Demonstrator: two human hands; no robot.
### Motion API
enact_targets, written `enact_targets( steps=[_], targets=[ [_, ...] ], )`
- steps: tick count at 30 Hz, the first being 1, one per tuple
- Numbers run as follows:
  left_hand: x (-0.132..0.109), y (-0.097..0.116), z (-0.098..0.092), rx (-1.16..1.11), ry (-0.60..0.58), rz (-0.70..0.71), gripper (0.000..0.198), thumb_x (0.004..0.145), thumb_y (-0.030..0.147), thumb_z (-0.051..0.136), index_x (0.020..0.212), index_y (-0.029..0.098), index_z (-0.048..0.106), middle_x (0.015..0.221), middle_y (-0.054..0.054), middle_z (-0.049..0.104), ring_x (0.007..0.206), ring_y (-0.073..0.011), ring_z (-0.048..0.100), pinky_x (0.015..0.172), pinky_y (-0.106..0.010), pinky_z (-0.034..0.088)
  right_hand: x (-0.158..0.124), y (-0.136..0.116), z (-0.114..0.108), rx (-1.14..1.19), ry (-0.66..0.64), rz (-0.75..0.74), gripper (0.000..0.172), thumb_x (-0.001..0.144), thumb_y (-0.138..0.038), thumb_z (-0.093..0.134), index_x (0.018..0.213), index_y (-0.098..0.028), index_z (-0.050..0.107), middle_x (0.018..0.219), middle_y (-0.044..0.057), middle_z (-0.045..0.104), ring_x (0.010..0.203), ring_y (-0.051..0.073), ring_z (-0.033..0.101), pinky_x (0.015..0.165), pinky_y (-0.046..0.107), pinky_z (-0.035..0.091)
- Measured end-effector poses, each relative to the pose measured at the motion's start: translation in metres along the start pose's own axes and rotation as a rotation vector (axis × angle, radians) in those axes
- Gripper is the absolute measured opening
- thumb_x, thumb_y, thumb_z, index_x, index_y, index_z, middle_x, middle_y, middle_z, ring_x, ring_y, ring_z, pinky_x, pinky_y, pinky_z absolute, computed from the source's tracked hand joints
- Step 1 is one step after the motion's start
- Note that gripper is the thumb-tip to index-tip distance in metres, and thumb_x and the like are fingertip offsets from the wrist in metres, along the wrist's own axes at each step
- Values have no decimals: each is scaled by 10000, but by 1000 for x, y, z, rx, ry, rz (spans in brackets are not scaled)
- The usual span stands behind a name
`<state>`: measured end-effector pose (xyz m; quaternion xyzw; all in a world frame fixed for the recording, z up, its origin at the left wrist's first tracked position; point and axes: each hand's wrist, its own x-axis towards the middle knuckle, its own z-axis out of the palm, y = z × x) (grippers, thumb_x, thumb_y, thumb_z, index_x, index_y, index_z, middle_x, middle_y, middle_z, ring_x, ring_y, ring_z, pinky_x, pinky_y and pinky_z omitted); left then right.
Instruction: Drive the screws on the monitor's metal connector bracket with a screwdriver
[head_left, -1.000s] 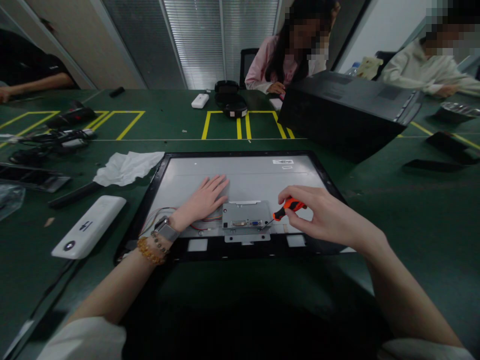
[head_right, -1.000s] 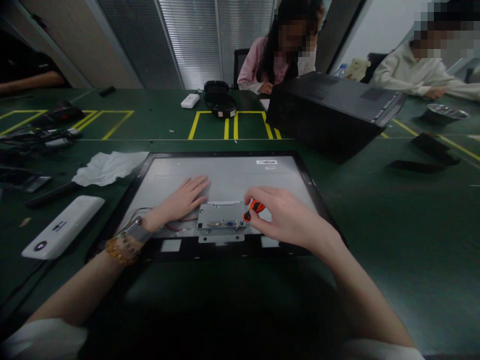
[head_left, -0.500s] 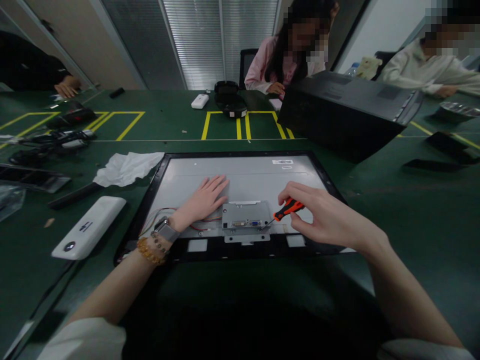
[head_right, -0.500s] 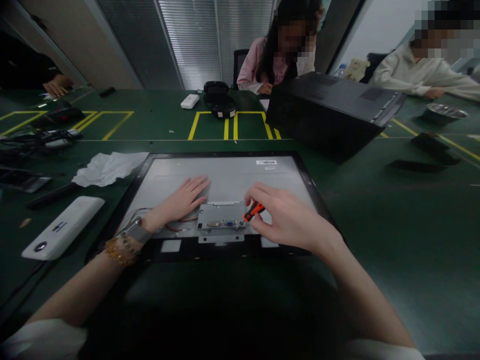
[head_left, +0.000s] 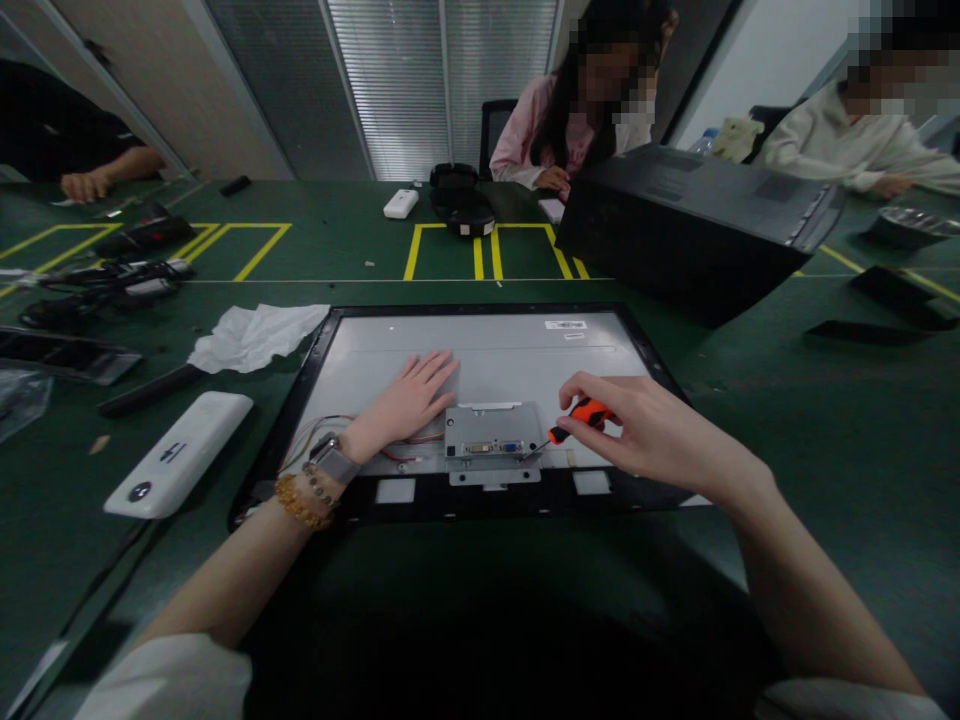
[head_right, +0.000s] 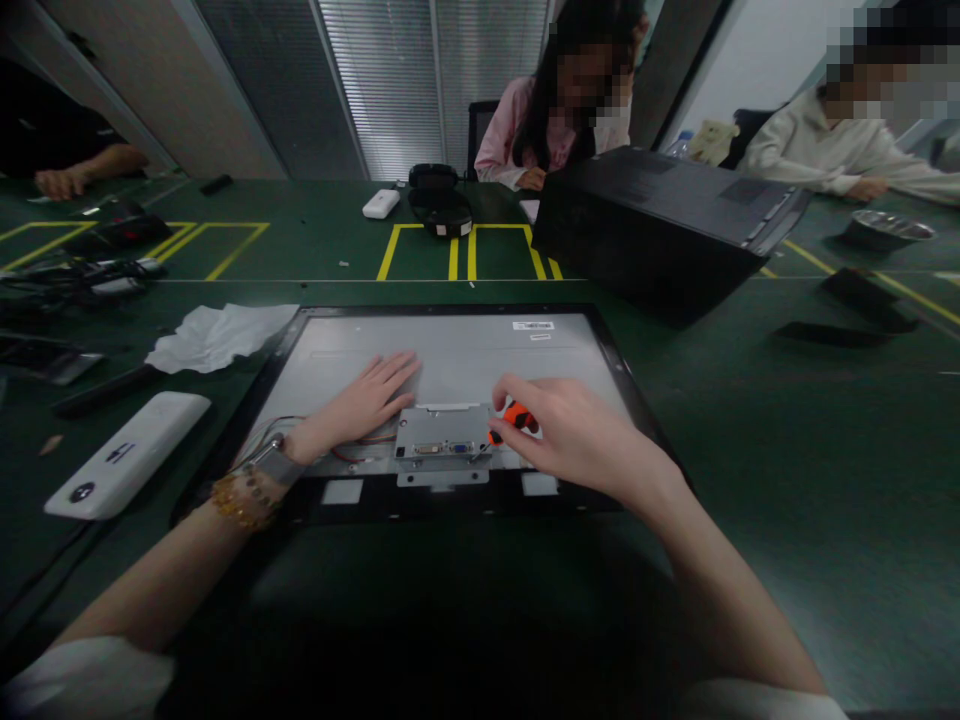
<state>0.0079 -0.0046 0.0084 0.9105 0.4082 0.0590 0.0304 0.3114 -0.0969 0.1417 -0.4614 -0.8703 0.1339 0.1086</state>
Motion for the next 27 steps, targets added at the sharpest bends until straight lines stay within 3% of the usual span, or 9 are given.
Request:
enact_targets(
  steps=[4, 9, 15, 21, 27],
  targets=[
    [0, 0, -1, 13, -14, 3, 551, 1049, 455, 240, 1506, 152, 296, 1583, -111, 250, 1461, -268, 204, 1179, -476, 164, 1, 0, -2, -10, -14, 12, 268, 953, -443, 494, 964, -199, 604, 794, 46, 701, 731, 216, 663, 690, 332, 460],
    [1, 1, 0, 18, -12, -4, 552, 1048, 448, 241, 1503, 142, 304, 1582, -119, 251, 1463, -268, 200, 1181, -472, 159, 2, 1, -1, -29, -17, 12, 243, 977, -376, 456, 943, -202, 622, 786, 37, 706, 706, 207, 663, 681, 335, 454],
    [0, -1, 1, 36, -16, -1, 553, 1049, 452, 238, 1504, 144, 301, 1586, -112, 243, 1465, -268, 189, 1183, -464, 152, 0, -1, -1, 18, -7, 9, 172, 935, -312, 496, 1043, -195, 560, 872, 51, 705, 769, 217, 672, 728, 353, 477],
    [1, -1, 2, 19, -9, -1, 553, 1049, 459, 246, 1505, 151, 298, 1583, -113, 250, 1464, -261, 193, 1184, -470, 146, -1, -4, -2, 123, -21, -2, 212, 872, -243, 532, 1079, -202, 506, 935, 53, 690, 789, 200, 660, 747, 343, 493],
    [0, 1, -1, 0, -16, -6, 551, 1048, 459, 237, 1504, 155, 294, 1585, -116, 245, 1465, -268, 189, 1178, -482, 157, 0, -5, -2, 74, 6, -16, 154, 921, -335, 526, 969, -197, 574, 883, 57, 685, 779, 208, 653, 729, 338, 480]
  ],
)
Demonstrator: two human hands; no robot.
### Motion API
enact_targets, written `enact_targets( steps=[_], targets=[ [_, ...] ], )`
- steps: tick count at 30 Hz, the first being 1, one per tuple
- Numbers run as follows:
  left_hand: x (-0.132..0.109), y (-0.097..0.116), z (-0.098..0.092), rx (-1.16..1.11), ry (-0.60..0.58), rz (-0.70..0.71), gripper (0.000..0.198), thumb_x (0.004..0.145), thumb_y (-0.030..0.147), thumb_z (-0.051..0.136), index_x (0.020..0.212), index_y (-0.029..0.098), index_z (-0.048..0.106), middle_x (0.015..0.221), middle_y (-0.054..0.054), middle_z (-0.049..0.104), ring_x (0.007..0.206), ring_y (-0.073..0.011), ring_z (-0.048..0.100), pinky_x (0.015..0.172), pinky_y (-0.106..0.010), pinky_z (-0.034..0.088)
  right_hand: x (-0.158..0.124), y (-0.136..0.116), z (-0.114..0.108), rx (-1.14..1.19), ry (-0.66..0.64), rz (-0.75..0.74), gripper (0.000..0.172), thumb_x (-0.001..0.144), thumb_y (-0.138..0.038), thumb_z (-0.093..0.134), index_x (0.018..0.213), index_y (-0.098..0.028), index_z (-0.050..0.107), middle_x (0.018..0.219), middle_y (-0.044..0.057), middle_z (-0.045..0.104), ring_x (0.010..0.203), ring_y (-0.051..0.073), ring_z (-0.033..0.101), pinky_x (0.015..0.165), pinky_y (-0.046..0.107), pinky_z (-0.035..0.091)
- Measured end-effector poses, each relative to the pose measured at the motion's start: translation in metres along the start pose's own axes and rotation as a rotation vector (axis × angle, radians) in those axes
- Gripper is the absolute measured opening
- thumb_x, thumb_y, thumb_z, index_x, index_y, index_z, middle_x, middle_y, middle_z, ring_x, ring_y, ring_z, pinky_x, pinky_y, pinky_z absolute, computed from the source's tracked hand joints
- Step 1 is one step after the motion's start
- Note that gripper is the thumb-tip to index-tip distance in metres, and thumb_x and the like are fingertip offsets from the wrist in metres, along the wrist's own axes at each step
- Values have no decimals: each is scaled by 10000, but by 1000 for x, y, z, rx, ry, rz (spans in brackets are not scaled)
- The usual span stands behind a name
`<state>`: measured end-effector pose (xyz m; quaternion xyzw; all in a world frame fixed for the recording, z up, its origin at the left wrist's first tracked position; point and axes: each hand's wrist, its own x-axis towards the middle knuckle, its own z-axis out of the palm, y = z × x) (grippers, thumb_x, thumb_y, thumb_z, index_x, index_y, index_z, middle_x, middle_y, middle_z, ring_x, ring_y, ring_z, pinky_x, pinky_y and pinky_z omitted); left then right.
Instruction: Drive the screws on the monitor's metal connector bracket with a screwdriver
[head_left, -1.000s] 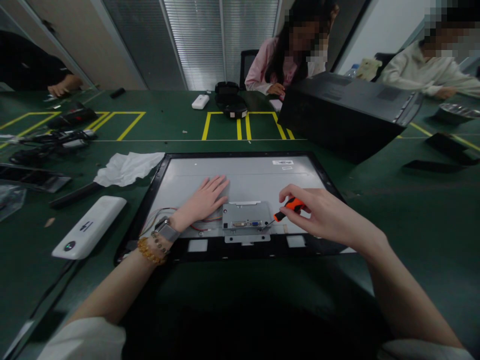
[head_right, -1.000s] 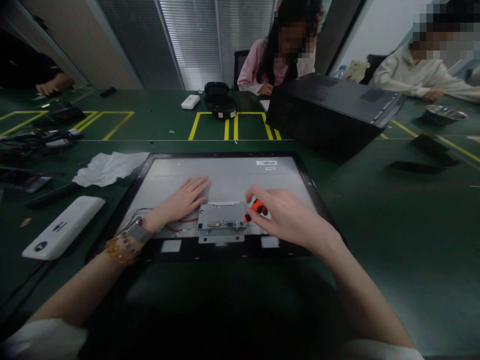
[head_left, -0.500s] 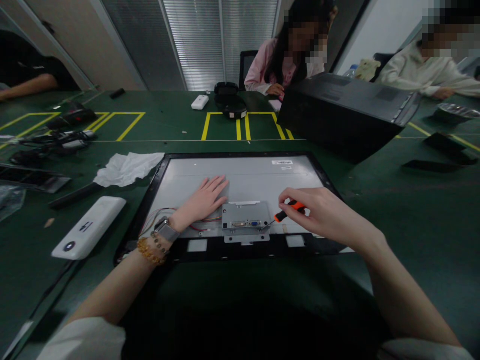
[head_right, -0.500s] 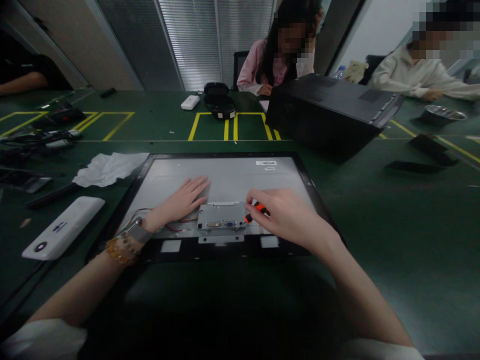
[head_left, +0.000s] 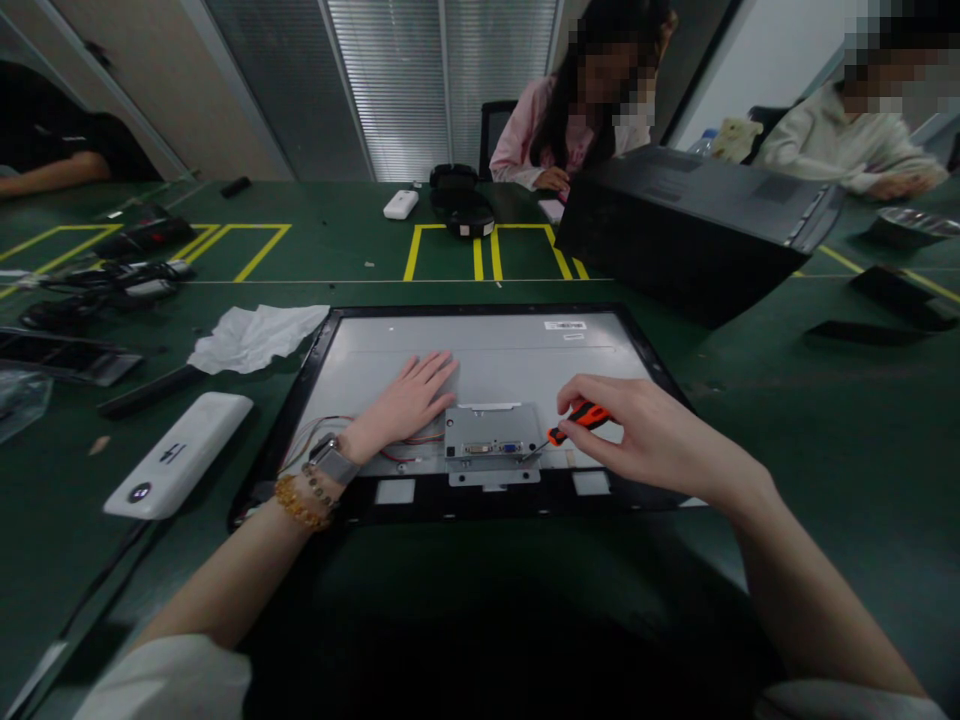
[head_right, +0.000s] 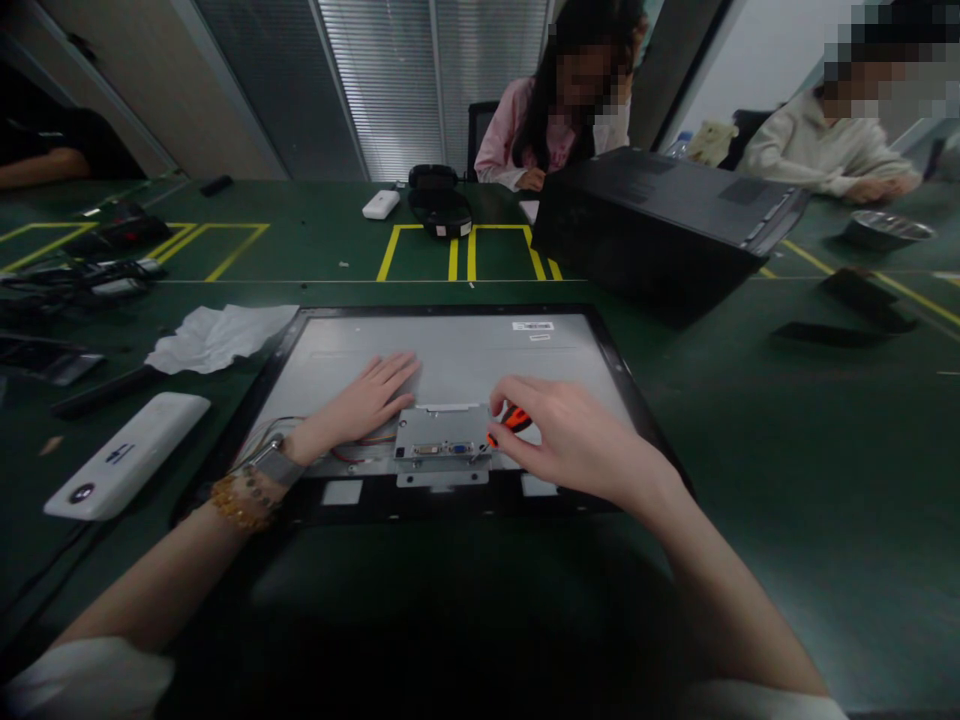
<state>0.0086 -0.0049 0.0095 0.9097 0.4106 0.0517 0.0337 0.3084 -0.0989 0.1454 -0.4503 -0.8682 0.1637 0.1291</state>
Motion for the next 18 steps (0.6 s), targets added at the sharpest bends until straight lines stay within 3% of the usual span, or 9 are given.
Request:
enact_targets(
  steps=[6, 18],
  targets=[
    [0, 0, -1, 1, -3, 1, 547, 1047, 453, 253, 1504, 156, 293, 1586, -117, 241, 1463, -268, 197, 1181, -475, 154, 1, 1, -1, -73, -15, 52, 228, 955, -402, 491, 921, -208, 605, 727, 33, 685, 654, 191, 642, 633, 300, 445],
    [0, -1, 1, -1, 0, -1, 551, 1049, 458, 243, 1508, 157, 288, 1586, -115, 241, 1464, -266, 193, 1179, -480, 158, -2, -2, -1, 84, -30, -14, 177, 862, -195, 530, 1036, -219, 511, 971, 44, 673, 849, 194, 658, 780, 334, 488]
  ],
)
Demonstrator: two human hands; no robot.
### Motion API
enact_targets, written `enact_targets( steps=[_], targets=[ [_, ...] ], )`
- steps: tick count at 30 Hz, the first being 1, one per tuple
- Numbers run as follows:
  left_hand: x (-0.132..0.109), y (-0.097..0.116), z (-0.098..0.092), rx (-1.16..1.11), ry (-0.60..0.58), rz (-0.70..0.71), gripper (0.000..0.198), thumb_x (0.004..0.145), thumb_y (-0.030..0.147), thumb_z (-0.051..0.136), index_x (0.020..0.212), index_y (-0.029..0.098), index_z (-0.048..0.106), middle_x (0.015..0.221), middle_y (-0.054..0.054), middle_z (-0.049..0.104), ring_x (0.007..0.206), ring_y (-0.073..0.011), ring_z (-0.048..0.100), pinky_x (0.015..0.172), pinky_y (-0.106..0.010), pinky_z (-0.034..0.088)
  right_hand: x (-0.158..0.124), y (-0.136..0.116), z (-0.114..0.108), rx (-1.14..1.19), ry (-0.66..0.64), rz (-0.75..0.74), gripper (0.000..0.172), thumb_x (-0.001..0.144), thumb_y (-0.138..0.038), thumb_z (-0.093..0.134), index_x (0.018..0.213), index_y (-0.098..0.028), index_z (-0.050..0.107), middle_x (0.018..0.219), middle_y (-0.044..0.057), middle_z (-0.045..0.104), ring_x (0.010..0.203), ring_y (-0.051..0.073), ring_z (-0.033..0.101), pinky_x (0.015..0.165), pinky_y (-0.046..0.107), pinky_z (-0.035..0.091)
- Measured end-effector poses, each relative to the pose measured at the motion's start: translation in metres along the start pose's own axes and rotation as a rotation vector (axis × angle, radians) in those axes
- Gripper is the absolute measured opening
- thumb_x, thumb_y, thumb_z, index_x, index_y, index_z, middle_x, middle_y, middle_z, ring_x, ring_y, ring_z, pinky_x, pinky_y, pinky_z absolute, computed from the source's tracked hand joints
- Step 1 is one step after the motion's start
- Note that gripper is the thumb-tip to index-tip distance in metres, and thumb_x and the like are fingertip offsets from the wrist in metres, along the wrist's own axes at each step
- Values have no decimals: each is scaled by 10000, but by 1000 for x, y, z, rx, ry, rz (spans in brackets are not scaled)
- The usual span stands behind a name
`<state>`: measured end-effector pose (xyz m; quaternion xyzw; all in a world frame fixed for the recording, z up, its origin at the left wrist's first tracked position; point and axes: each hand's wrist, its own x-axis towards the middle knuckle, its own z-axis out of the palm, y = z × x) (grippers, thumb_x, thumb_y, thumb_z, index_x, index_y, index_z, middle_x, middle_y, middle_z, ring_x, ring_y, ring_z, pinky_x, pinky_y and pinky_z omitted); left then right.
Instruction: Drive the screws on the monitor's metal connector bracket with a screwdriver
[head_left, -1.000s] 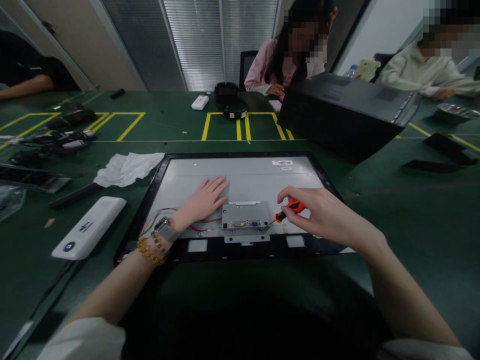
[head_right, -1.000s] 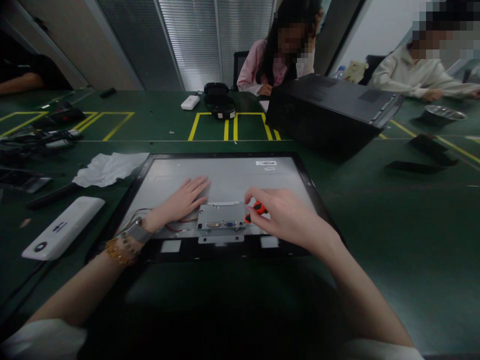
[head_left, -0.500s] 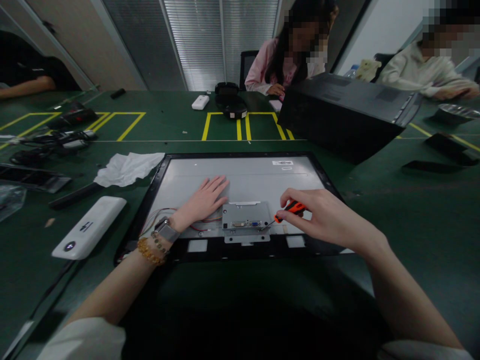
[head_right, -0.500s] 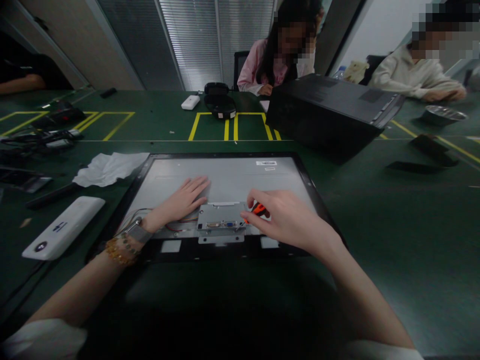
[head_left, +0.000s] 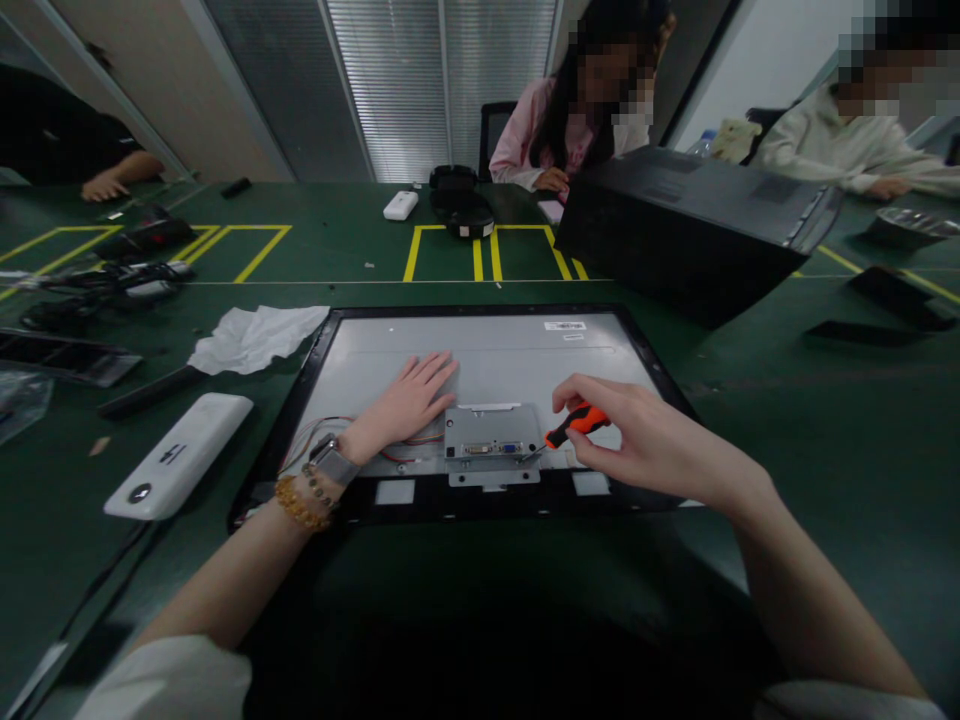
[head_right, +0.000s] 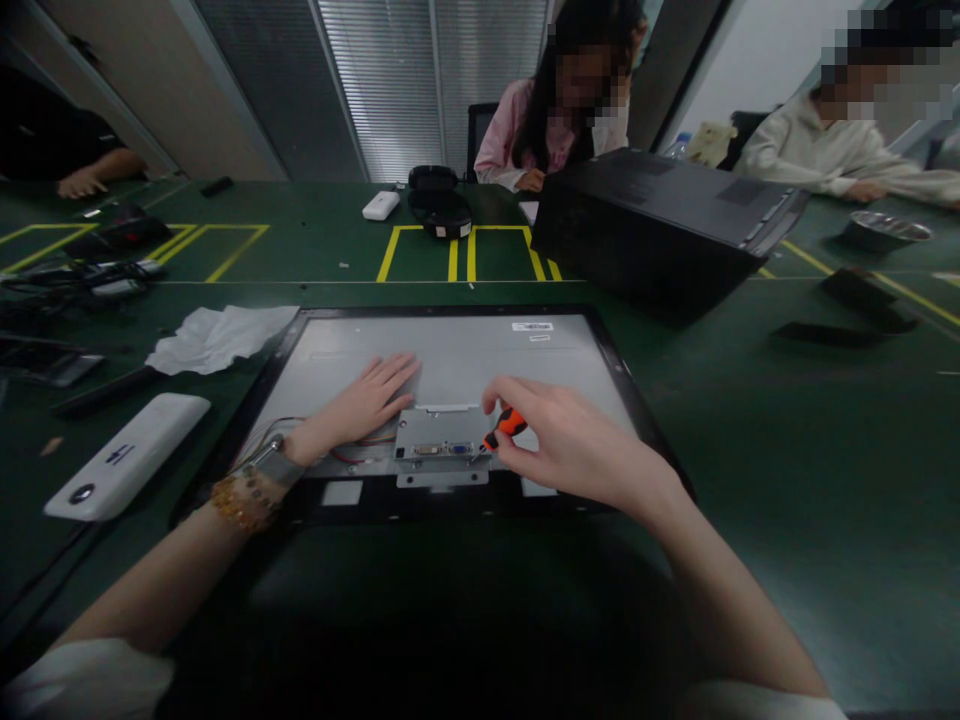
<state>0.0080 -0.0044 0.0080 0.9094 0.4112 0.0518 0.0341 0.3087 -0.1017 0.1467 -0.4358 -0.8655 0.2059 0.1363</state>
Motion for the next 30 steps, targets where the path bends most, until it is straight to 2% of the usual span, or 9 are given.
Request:
enact_targets(
  steps=[4, 7, 9, 13, 17, 30],
  targets=[
    [0, 0, -1, -3, 1, 0, 553, 1048, 461, 239, 1508, 157, 290, 1585, -114, 247, 1465, -262, 196, 1182, -473, 149, 0, 0, 0, -14, 5, 11, 124, 902, -265, 538, 1016, -220, 518, 941, 41, 672, 826, 196, 653, 763, 331, 483],
    [0, 0, 0, -2, 2, 1, 555, 1049, 464, 231, 1507, 156, 293, 1585, -114, 244, 1464, -263, 195, 1180, -475, 156, 0, 1, 0, -76, 17, 49, 186, 948, -386, 498, 1006, -214, 538, 856, 46, 687, 765, 209, 655, 716, 335, 477],
    [0, 0, 0, -9, 8, 5, 554, 1049, 468, 229, 1506, 161, 296, 1587, -113, 240, 1464, -266, 195, 1178, -478, 160, 0, 0, -1, -101, 5, 67, 217, 970, -406, 453, 989, -213, 553, 795, 42, 689, 710, 206, 650, 671, 325, 467],
    [0, 0, 0, -22, 7, 6, 553, 1047, 472, 234, 1505, 168, 298, 1587, -113, 240, 1465, -272, 189, 1174, -488, 166, 1, -1, -2, -88, -6, 58, 165, 972, -336, 437, 976, -215, 548, 807, 36, 683, 709, 195, 642, 674, 324, 462],
    [0, 0, 0, -10, 6, 8, 551, 1047, 466, 251, 1504, 163, 302, 1587, -111, 242, 1466, -269, 189, 1179, -478, 157, 1, -1, -1, -36, 1, 13, 78, 893, -235, 511, 966, -211, 528, 882, 36, 662, 777, 189, 628, 732, 332, 468],
    [0, -3, 3, -7, 15, 9, 553, 1046, 471, 250, 1505, 167, 300, 1584, -110, 249, 1463, -264, 198, 1180, -482, 161, -1, 0, -5, 38, -17, -29, 175, 792, -113, 502, 938, -208, 511, 906, 38, 609, 807, 185, 585, 748, 332, 453]
  ],
)
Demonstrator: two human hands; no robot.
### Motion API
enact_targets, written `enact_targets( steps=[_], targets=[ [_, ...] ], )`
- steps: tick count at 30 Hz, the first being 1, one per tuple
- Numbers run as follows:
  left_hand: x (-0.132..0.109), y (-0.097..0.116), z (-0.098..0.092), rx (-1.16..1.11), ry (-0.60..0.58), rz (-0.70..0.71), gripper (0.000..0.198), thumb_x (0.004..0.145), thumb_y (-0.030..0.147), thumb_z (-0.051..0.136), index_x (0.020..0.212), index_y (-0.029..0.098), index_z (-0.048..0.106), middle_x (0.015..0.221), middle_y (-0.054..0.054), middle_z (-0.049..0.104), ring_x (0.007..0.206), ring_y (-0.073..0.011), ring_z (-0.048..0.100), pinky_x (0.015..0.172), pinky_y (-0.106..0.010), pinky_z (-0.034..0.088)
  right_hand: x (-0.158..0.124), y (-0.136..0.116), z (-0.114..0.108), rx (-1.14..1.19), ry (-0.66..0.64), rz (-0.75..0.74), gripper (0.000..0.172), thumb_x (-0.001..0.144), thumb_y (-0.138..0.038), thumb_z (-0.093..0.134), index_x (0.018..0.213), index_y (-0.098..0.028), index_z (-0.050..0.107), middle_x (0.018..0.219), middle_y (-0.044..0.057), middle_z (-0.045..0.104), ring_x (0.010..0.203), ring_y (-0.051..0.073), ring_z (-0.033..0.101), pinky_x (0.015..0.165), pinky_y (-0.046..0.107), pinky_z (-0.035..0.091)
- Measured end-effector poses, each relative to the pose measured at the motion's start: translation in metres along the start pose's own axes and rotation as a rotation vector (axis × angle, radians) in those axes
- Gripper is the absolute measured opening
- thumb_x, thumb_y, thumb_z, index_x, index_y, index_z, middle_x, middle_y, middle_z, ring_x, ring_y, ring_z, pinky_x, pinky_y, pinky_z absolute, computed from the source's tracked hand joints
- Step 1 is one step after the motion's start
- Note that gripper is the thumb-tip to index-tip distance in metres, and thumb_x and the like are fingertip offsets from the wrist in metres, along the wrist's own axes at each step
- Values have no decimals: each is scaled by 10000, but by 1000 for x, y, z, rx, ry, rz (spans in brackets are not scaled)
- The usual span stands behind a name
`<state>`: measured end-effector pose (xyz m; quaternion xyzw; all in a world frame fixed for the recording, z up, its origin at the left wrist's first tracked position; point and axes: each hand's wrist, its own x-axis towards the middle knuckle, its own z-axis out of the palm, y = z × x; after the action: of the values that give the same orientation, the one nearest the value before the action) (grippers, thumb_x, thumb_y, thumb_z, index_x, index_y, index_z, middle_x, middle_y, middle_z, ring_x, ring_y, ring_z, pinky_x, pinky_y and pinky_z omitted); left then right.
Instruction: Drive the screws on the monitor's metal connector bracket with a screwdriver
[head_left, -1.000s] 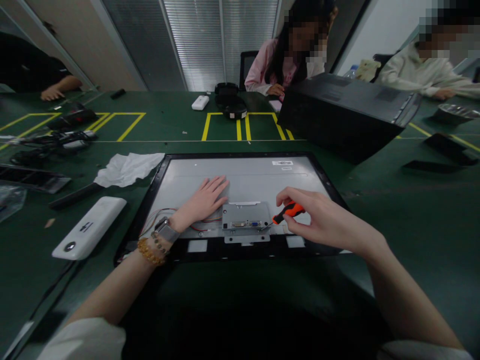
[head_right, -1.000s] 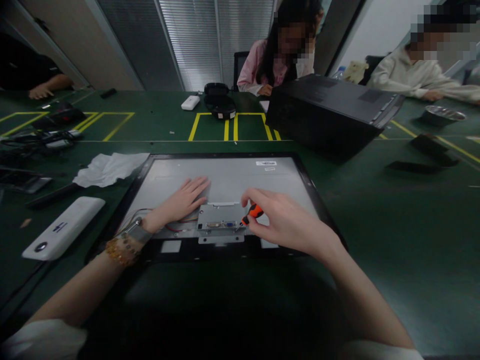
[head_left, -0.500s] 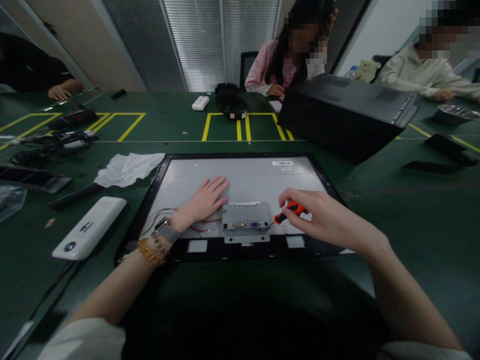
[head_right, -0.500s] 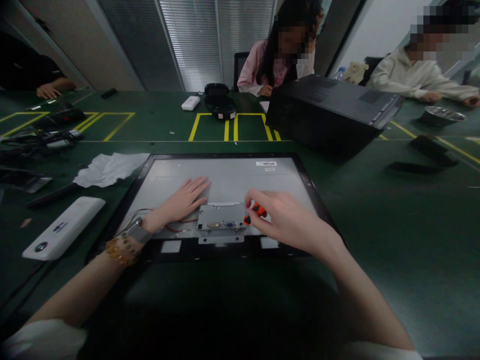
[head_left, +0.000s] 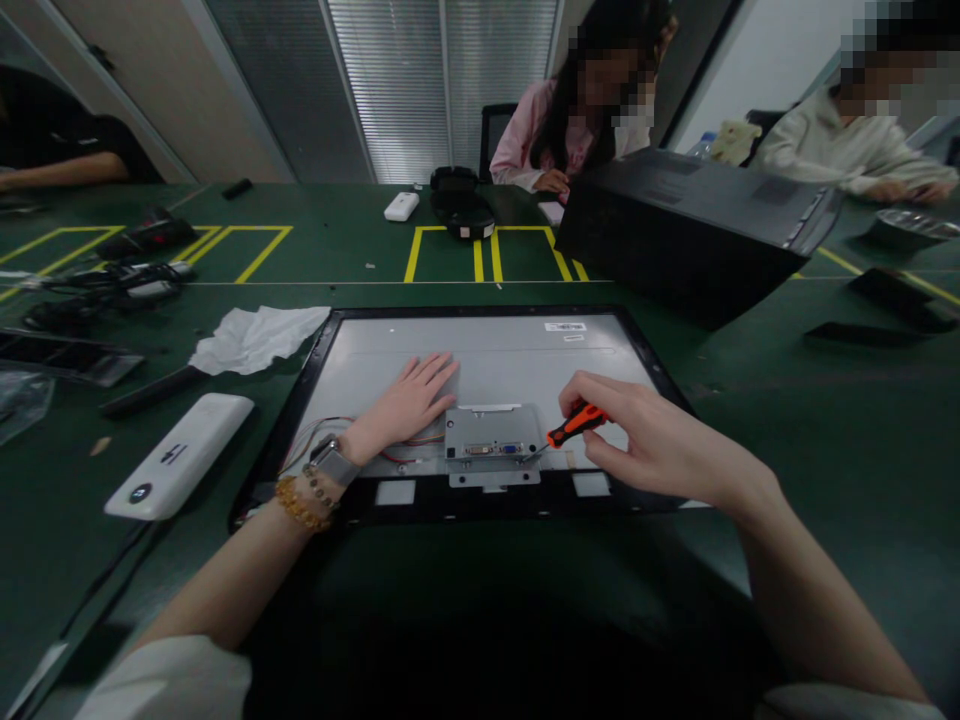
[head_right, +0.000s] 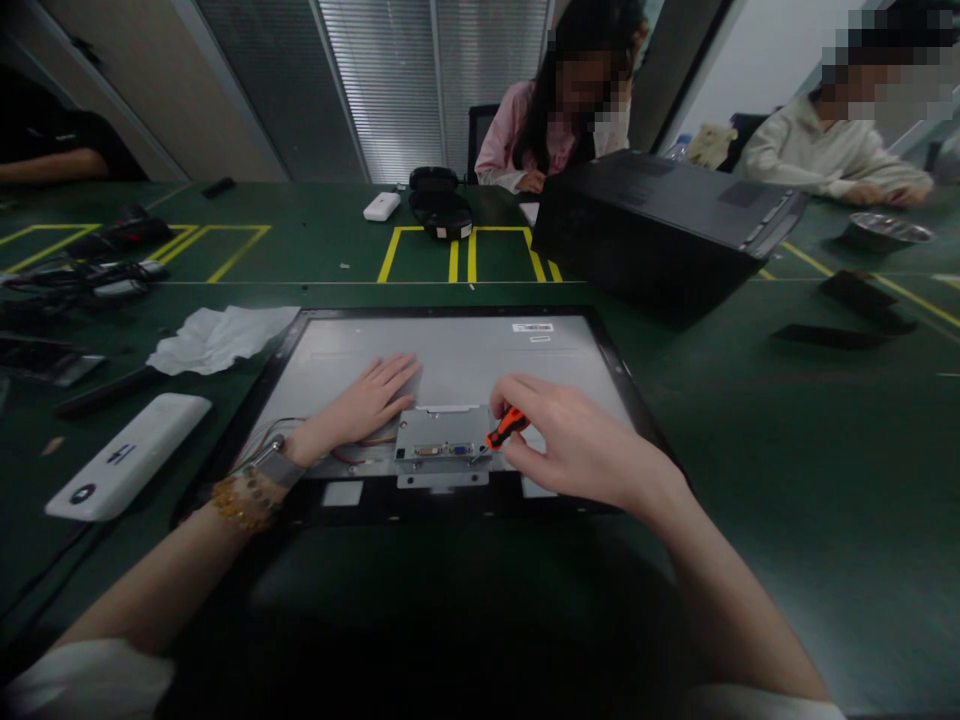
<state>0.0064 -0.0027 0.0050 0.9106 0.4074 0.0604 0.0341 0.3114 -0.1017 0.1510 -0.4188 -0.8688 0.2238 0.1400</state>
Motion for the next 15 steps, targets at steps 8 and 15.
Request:
enact_targets(
  steps=[8, 15],
  targets=[
    [0, 3, -4, -6, -19, -9, 546, 1049, 455, 246, 1505, 160, 299, 1589, -114, 233, 1466, -270, 191, 1179, -488, 154, 3, -3, 1, 2, -21, 23, 125, 854, -146, 467, 962, -208, 468, 957, 51, 553, 803, 191, 569, 749, 357, 458],
    [-1, 3, -4, 1, -16, -10, 541, 1046, 456, 249, 1504, 170, 295, 1587, -107, 242, 1466, -264, 190, 1181, -471, 152, 1, 1, 2, -76, 1, 36, 71, 946, -239, 448, 960, -210, 512, 905, 39, 618, 784, 188, 602, 735, 336, 444]
  ],
)
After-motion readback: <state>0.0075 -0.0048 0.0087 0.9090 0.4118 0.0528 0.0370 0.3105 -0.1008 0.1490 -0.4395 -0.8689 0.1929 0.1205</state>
